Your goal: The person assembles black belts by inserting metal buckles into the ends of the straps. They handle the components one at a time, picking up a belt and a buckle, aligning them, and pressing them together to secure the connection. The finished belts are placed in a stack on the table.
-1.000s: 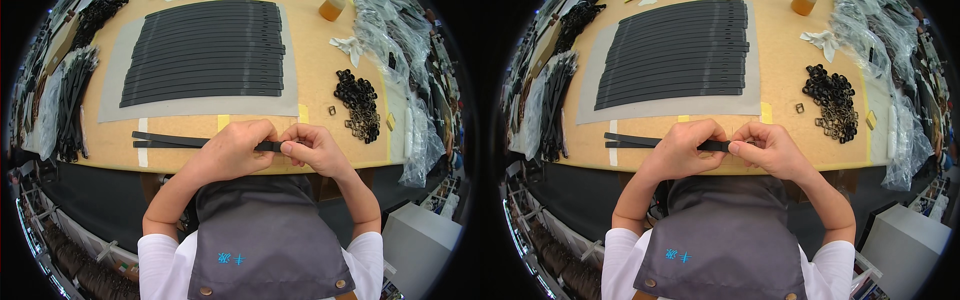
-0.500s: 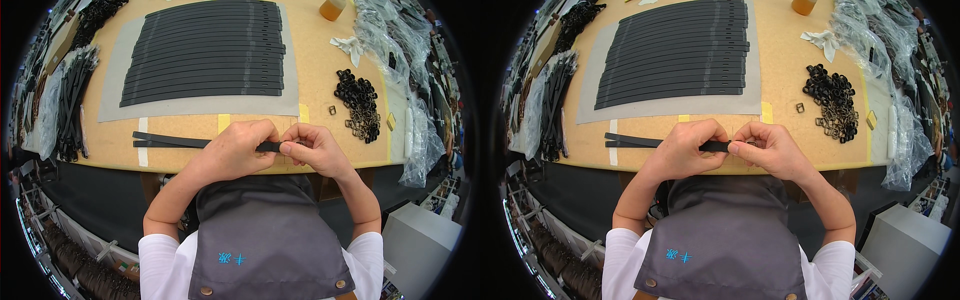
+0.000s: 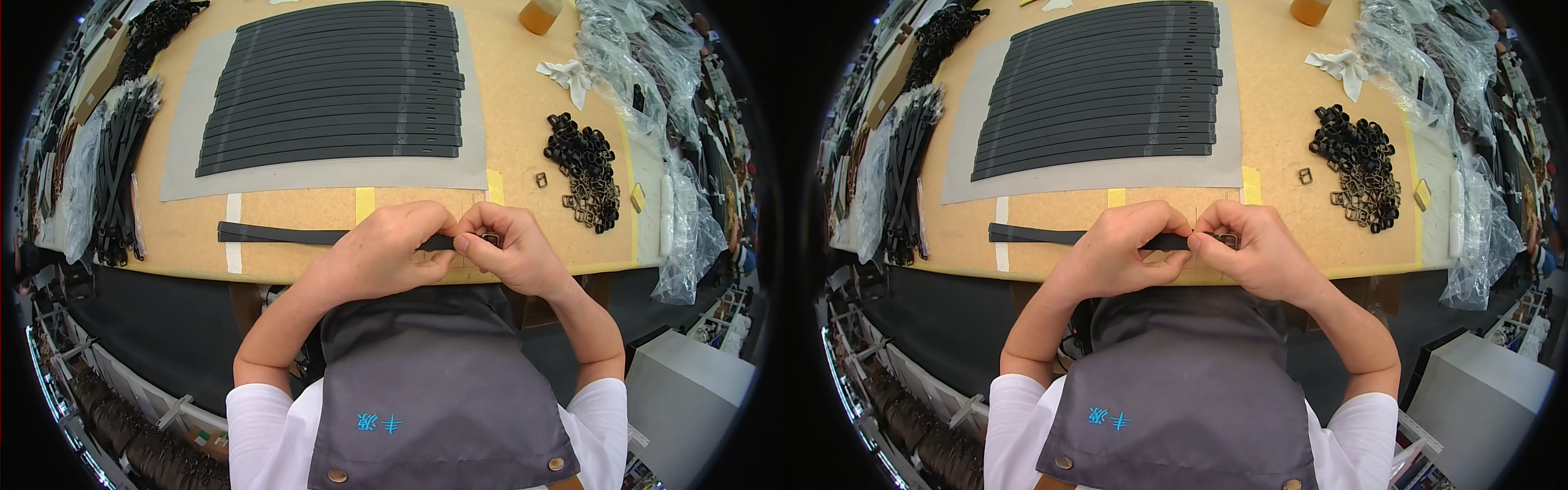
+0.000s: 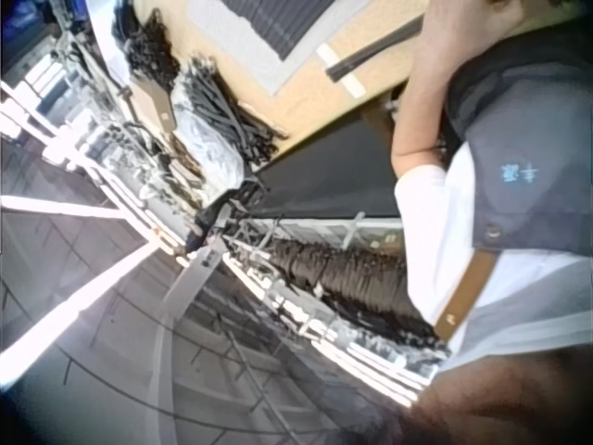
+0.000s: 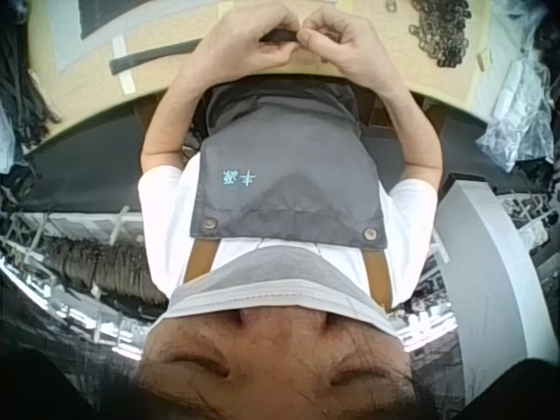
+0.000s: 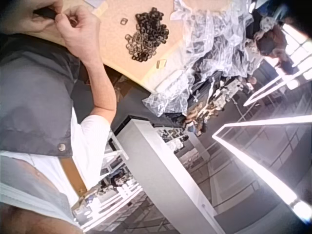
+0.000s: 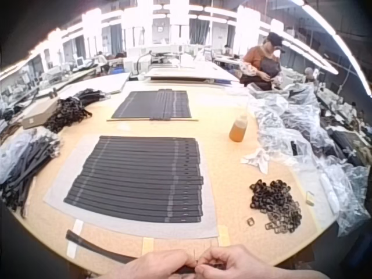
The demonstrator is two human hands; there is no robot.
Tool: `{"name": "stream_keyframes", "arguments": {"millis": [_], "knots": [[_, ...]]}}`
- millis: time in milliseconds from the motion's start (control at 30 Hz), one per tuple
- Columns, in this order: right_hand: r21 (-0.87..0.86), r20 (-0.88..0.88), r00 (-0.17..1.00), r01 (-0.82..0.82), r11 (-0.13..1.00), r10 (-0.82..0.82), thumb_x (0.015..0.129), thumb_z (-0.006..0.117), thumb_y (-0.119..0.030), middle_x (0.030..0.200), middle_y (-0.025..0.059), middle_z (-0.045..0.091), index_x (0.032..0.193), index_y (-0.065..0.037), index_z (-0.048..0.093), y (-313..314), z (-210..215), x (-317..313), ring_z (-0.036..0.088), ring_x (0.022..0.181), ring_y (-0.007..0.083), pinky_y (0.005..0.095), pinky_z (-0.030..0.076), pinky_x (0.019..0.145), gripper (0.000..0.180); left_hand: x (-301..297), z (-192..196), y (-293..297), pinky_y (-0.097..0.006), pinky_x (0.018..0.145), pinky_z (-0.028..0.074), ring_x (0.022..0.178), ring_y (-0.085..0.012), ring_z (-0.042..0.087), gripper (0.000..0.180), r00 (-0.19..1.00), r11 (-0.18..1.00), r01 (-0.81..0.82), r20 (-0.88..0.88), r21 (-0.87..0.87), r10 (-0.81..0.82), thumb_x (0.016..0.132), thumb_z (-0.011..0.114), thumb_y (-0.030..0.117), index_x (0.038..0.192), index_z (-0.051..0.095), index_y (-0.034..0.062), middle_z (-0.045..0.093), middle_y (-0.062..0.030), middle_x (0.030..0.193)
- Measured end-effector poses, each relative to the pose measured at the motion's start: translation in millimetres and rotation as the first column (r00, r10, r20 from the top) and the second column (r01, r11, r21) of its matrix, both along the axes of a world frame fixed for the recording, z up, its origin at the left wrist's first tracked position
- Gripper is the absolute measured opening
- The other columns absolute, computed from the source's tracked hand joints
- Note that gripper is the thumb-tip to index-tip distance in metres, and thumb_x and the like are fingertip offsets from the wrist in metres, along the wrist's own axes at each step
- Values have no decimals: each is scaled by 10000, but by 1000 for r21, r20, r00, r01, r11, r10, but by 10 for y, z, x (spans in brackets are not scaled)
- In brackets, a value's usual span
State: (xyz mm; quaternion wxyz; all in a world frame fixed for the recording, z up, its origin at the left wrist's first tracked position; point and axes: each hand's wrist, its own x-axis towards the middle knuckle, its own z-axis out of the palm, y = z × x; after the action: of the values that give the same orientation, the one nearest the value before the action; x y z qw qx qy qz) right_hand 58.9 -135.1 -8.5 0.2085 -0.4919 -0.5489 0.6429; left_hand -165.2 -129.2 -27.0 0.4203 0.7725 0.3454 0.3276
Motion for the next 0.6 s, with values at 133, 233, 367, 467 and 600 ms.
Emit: {"name": "stream_keyframes", "arguments": {"millis": [133,233,367,467,600], "knots": [[11,16,999,-29,1000,29,964,697,-178,769,-39,609,946,-2,671,2,53,-18,485,691,23,223,409,595,179,-12,-46,-27,-288,493,435,587,-165,566,211,1000,999,-4,-9,48,4,768,798,26,929,661,37,668,-61,792],[38,9,995,-105,994,104,982,689,-214,764,-29,609,955,-3,679,41,58,2,491,705,35,234,418,615,213,1,-98,-47,-283,504,452,609,-171,590,207,999,995,-16,36,100,13,769,794,22,924,658,43,665,-61,790],[-40,91,943,-319,947,321,1014,654,-266,753,-12,600,995,-4,692,178,199,-17,490,710,53,255,423,624,265,4,-153,-58,-263,519,464,646,-156,620,204,997,984,-11,76,179,-2,774,779,5,936,660,43,673,-55,804],[64,35,935,-355,933,353,1031,625,-273,716,-20,538,941,-2,658,181,102,-9,447,689,58,271,395,604,288,-23,-64,-68,-238,525,458,663,-110,626,207,996,999,9,93,33,-12,783,763,-18,958,669,38,694,-39,836],[128,-81,972,-208,970,219,1035,621,-267,696,-36,450,853,-4,587,29,-67,-61,390,673,59,280,353,586,322,-99,63,-42,-215,521,440,673,-54,609,222,989,988,40,148,-151,-17,796,762,-39,990,679,31,715,-25,876]]}}
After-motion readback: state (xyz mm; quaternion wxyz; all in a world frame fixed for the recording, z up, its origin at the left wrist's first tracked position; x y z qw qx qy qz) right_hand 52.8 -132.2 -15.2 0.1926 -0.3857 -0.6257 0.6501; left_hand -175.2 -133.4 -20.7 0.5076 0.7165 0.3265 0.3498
